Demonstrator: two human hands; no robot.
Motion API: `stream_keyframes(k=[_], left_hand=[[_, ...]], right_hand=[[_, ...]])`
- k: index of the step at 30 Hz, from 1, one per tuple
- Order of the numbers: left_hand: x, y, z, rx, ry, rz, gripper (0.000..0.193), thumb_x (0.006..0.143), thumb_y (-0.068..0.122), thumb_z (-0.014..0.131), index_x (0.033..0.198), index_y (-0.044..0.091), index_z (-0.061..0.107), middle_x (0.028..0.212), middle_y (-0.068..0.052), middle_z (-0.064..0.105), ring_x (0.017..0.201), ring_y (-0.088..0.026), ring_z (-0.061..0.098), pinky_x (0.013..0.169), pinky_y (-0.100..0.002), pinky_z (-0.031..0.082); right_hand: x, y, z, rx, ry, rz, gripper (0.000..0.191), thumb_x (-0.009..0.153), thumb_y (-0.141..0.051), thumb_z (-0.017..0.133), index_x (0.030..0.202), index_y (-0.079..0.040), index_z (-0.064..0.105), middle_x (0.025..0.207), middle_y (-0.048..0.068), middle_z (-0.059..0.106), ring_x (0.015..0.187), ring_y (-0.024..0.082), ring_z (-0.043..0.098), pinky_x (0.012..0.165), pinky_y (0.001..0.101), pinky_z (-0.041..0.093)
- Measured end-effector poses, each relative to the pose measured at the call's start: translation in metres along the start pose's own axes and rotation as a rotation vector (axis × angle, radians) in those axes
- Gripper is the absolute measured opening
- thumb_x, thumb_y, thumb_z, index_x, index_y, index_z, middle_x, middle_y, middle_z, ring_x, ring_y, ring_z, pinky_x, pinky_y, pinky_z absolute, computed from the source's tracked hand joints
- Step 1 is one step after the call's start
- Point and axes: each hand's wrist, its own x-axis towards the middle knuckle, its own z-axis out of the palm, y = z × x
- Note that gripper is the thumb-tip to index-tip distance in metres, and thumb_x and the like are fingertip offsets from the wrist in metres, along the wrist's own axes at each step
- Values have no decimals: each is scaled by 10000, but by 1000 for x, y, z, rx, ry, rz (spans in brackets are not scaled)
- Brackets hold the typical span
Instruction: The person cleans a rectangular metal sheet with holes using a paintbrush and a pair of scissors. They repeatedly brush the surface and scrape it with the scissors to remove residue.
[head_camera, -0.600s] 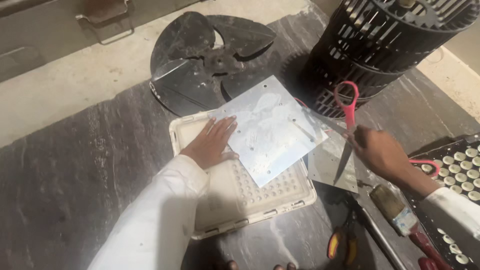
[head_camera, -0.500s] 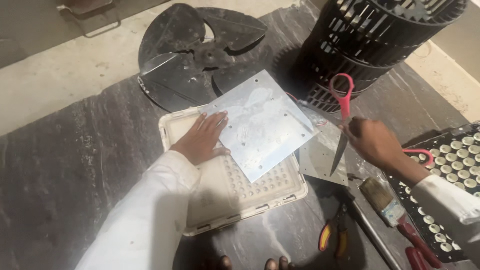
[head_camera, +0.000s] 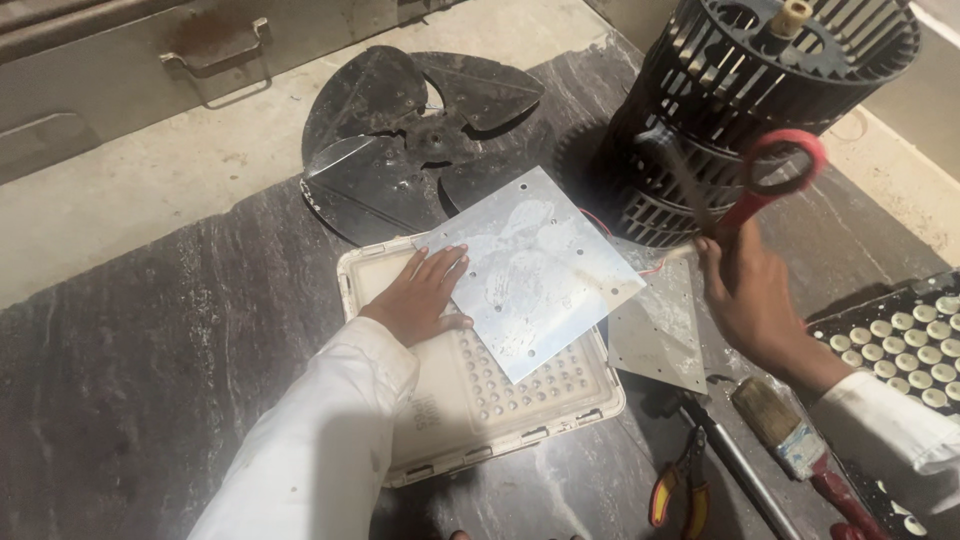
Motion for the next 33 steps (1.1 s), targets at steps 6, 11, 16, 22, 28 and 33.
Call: stream_keyframes(k=[6, 11, 16, 22, 28, 33], left_hand=[[-2, -1, 6, -9, 59, 9, 978, 895, 673, 533, 1546, -6, 264, 1630, -151, 228, 1517, -284, 178, 1235, -488, 97], [3, -1, 8, 43, 38, -17, 989, 881, 683, 540, 1546, 6, 263, 1644, -129, 215, 1522, -272, 180, 1238, -494, 106], [-2, -1, 11, 37, 35, -1, 987, 898, 691, 520, 1550, 0, 252, 1648, -138, 205, 1523, -275, 173, 1231, -492, 112], [2, 0, 7, 45, -8, -27, 994, 894, 700, 497, 1553, 8, 228, 1649, -126, 186, 1528, -262, 149, 1236, -487, 91], [3, 0, 5, 49, -2, -21, 988, 911, 700, 492, 1556, 3, 222, 1652, -127, 179, 1531, -269, 143, 1239, -489, 85], [4, 1, 5, 6, -23, -33, 995, 898, 697, 503, 1562, 11, 223, 1654, -117, 181, 1535, -262, 140, 1246, -480, 86]], right_hand=[[38, -18, -7, 81, 249, -199, 201, 1080, -38, 473, 1269, 30, 455, 984, 296, 622, 771, 388, 628, 666, 478, 511], [64, -35, 4, -255, -339, 37, 244, 928, -18, 559, 1172, -15, 576, 910, 274, 705, 822, 419, 718, 753, 516, 561], [62, -26, -5, -231, -268, 73, 281, 886, -4, 574, 1166, 13, 564, 886, 291, 698, 816, 432, 701, 780, 537, 547], [44, -34, 5, -271, -460, 85, 230, 896, 1, 503, 1117, 10, 569, 824, 224, 702, 747, 370, 727, 730, 495, 598], [-19, -32, 41, -426, -881, -29, 264, 973, -170, 513, 1224, -92, 523, 861, 176, 725, 793, 286, 741, 744, 439, 605], [-36, -7, 51, -230, -954, 82, 321, 994, -342, 497, 1142, -82, 614, 872, 134, 718, 781, 315, 750, 719, 431, 633]])
